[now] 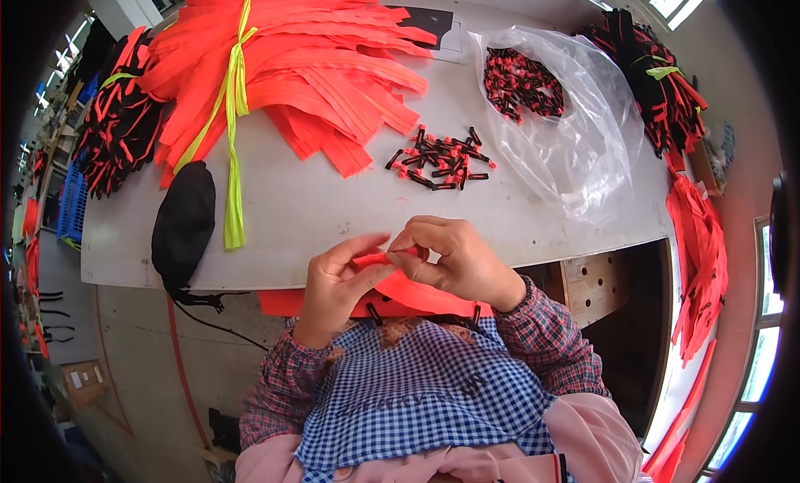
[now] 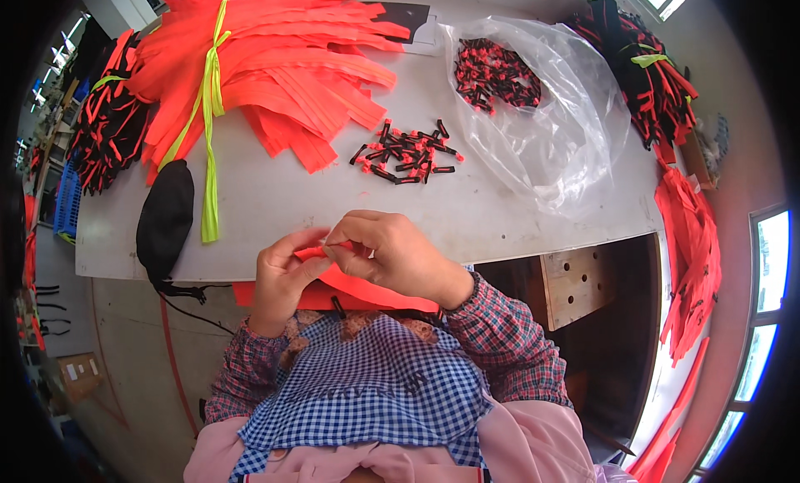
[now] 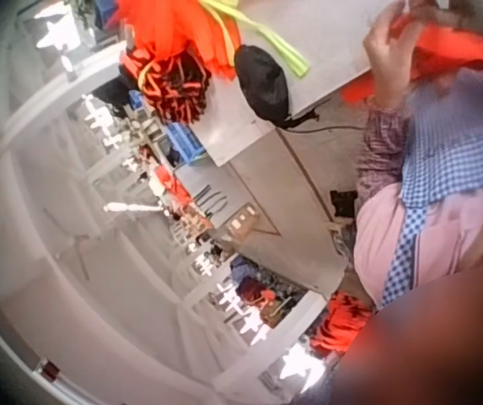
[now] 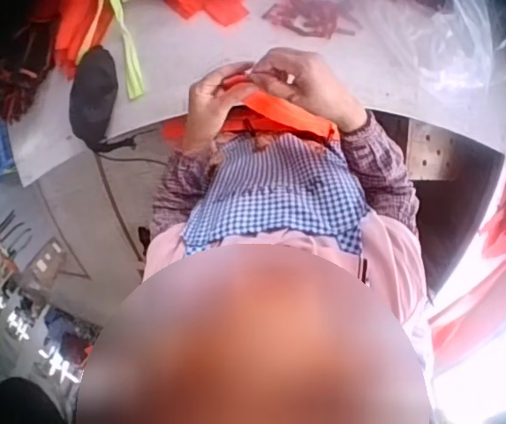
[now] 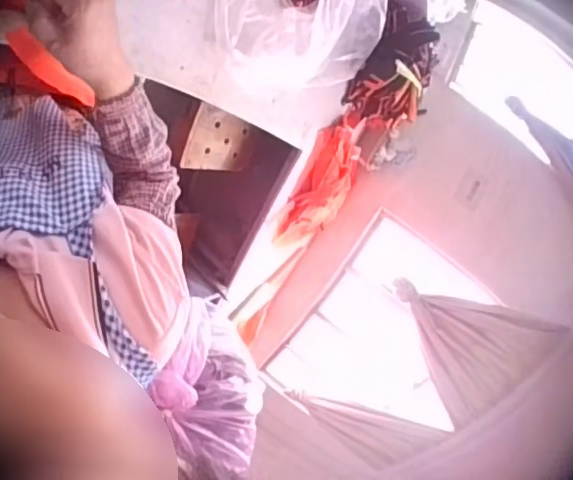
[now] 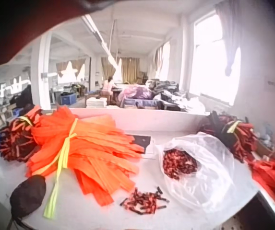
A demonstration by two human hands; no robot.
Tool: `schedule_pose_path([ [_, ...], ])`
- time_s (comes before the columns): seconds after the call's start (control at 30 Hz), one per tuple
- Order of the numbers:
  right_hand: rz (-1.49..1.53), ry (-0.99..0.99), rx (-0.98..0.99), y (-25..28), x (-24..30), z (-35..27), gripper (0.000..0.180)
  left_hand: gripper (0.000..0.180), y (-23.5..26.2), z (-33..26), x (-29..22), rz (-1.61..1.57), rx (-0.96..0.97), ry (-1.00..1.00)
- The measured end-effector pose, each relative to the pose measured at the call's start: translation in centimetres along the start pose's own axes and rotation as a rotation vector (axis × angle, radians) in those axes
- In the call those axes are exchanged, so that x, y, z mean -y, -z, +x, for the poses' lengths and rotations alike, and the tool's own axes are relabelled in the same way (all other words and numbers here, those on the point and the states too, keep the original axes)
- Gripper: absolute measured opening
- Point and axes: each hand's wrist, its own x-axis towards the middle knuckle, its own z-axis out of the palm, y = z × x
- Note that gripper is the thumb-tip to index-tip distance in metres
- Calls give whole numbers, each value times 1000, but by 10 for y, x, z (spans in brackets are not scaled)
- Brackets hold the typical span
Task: Assembling sliders onto zipper tapes and organizing them into bundles.
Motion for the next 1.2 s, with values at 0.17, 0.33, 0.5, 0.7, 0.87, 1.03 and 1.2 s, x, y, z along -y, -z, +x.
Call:
schedule_pose_path([
  [0.17,49,-84,-35,-19,-9,-6,11,20,-11,-16,29,-179,-171,-82],
  [0.33,537,-384,-204,-55,-25,-19,15,13,-16,-17,19,444,-275,-407],
  [0.5,937,-619,-325,-54,-26,-6,16,10,-23,-11,25,53,-278,-196],
  [0.7,-89,-315,-296,-17,-105,-8,16,16,34,-19,7,-286,-491,-243],
  [0.87,-581,-242,-285,37,-172,-18,14,16,98,-33,-35,-185,-566,-410],
  [1.03,-810,-257,56,51,-188,-4,11,16,82,-25,-27,-48,-488,-146],
  [1.2,-806,-217,90,53,-187,4,9,15,45,-16,-18,273,-340,-76],
])
